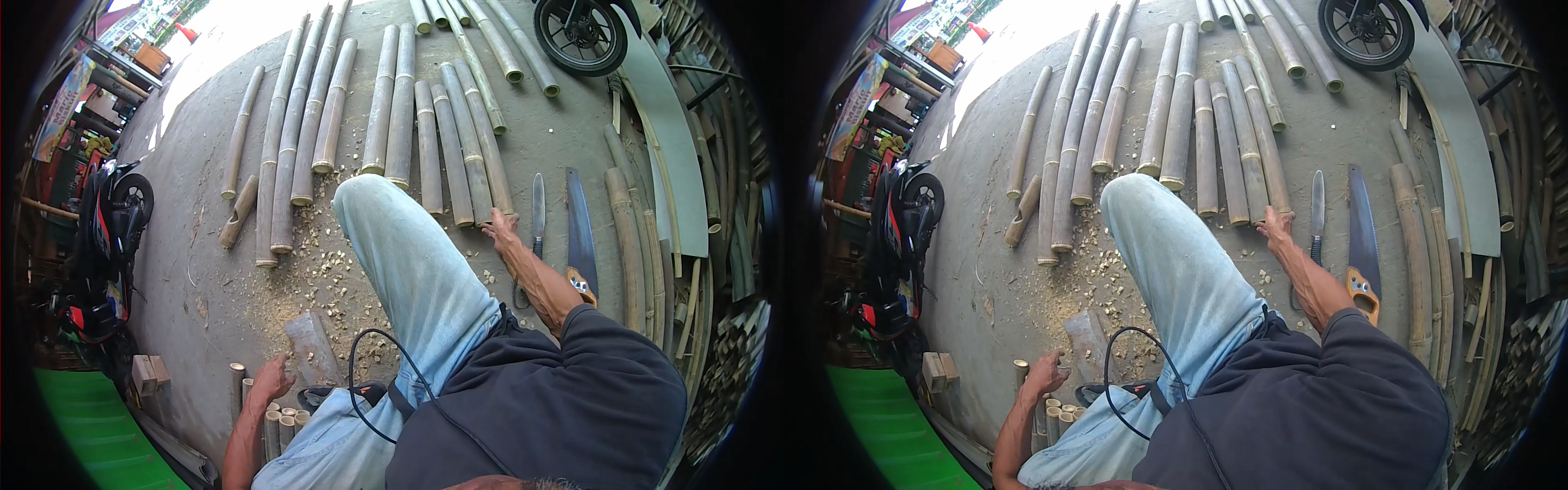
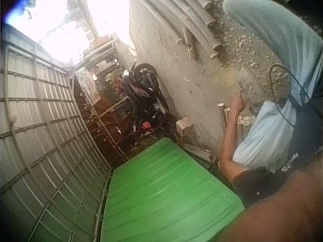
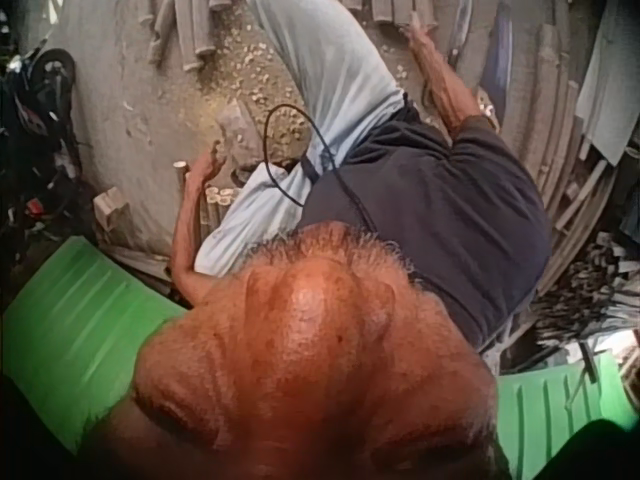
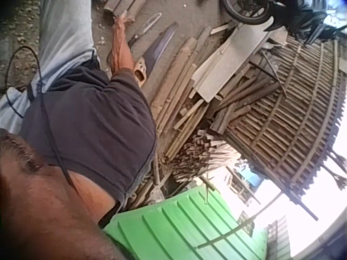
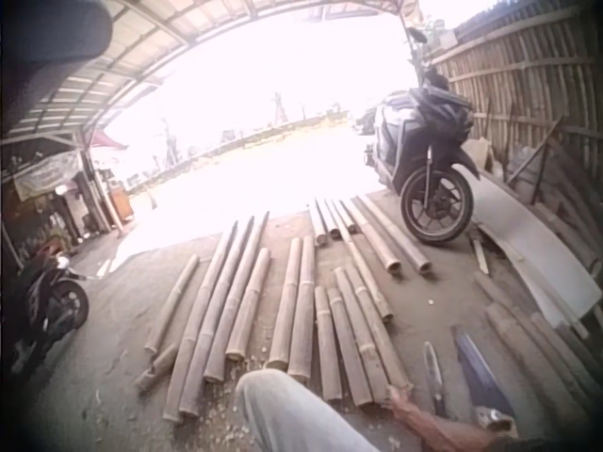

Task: The person is using a machete to shape and carve a piece of bamboo while sitting on the ground.

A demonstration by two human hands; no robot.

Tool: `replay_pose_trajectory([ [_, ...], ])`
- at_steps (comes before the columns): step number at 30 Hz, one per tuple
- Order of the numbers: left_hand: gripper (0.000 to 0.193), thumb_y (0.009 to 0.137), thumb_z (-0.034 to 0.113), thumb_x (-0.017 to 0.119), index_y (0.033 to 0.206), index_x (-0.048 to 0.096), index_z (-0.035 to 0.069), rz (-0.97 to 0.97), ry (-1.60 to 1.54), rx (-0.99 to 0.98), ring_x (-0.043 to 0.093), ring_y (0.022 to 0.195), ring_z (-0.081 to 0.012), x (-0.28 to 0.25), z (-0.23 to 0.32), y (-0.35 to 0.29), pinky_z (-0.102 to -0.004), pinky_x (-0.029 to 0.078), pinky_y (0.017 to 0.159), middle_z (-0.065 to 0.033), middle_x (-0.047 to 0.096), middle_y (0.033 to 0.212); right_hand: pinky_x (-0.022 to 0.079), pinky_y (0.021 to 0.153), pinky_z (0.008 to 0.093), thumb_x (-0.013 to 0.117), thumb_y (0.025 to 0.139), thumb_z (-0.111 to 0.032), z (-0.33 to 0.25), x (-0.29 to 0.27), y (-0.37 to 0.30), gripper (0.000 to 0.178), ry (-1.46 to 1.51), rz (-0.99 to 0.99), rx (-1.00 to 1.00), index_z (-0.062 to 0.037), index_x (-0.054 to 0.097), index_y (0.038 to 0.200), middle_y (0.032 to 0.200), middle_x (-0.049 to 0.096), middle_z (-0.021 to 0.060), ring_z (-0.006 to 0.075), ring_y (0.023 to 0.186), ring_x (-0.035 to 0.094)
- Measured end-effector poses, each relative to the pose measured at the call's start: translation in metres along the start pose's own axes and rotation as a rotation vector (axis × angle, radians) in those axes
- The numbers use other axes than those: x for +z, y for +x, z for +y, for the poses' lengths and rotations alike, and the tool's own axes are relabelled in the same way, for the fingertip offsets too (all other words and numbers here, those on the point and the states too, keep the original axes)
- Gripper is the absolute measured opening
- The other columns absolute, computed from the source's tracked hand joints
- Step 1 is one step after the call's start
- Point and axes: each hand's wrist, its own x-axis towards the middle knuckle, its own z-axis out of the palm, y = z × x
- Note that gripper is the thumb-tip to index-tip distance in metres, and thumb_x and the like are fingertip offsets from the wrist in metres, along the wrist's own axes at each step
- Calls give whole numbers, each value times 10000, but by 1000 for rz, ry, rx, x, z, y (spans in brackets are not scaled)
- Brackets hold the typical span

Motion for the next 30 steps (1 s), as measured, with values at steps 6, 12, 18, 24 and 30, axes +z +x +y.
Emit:
replay_pose_trajectory([
  [6,576,814,213,780,1306,581,-13,-33,-31,9,686,1054,-445,28,-10,-6,-510,556,901,-278,710,1105,566,609,377,651,886,-295,14,41,-3,532,-207,-55,-49,106,524,1211,919,678,167,244,718,679],
  [12,545,804,211,785,1261,595,-18,-55,-35,4,686,1052,-438,26,-8,-6,-511,553,889,-265,712,1077,568,707,385,666,885,-289,22,115,-31,474,-790,-435,-402,136,576,1073,947,667,185,252,817,667],
  [18,467,805,210,795,1151,577,-14,9,-54,8,678,1030,-453,17,-7,-4,-523,544,875,-259,702,1037,548,879,473,649,921,-247,15,117,-59,475,-739,-488,-431,141,564,1181,1104,676,263,342,1015,683],
  [24,453,817,210,796,1127,551,-11,-16,-28,9,670,1046,-460,18,-3,-5,-523,542,884,-273,694,1057,477,1042,495,600,939,-234,7,71,-51,553,-753,18,-612,69,448,1376,1256,581,319,454,1187,586],
  [30,525,834,224,792,1251,563,1,-49,-34,-21,651,1125,-468,18,3,-12,-524,538,929,-284,682,1178,438,1091,536,661,940,-353,8,48,-12,781,-914,143,-583,-6,308,1543,1443,438,275,464,1327,475],
])
